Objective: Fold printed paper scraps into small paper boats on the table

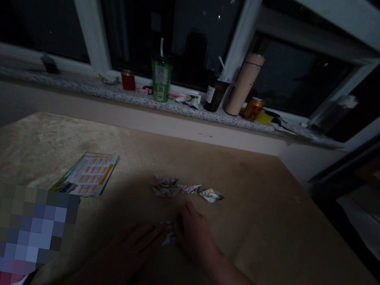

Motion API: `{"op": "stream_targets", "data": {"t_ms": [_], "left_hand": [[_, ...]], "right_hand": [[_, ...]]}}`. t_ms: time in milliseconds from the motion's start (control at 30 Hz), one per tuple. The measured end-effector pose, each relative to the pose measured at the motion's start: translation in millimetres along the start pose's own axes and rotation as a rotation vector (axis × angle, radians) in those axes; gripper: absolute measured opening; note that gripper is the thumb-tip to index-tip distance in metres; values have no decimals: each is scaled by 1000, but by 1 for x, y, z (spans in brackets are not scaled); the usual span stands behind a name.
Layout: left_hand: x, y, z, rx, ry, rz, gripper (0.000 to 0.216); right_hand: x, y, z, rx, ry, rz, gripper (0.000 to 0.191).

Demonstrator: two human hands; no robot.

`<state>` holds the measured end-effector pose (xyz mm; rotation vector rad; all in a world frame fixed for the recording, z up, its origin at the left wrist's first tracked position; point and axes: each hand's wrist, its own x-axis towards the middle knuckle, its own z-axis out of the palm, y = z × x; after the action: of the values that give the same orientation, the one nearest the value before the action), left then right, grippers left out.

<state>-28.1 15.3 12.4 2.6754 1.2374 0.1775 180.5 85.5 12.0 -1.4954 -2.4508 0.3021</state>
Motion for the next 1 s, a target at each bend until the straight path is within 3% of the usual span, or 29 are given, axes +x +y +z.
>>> {"op": "stream_targets", "data": {"t_ms": [500, 1000], "left_hand": [[0, -2, 2, 17, 43, 24, 74], [3, -2, -6, 6, -18, 34, 75]], "right_hand": [[-6, 1, -5, -55, 171, 61, 16], [-7, 4, -6, -69, 146, 48, 14]]}}
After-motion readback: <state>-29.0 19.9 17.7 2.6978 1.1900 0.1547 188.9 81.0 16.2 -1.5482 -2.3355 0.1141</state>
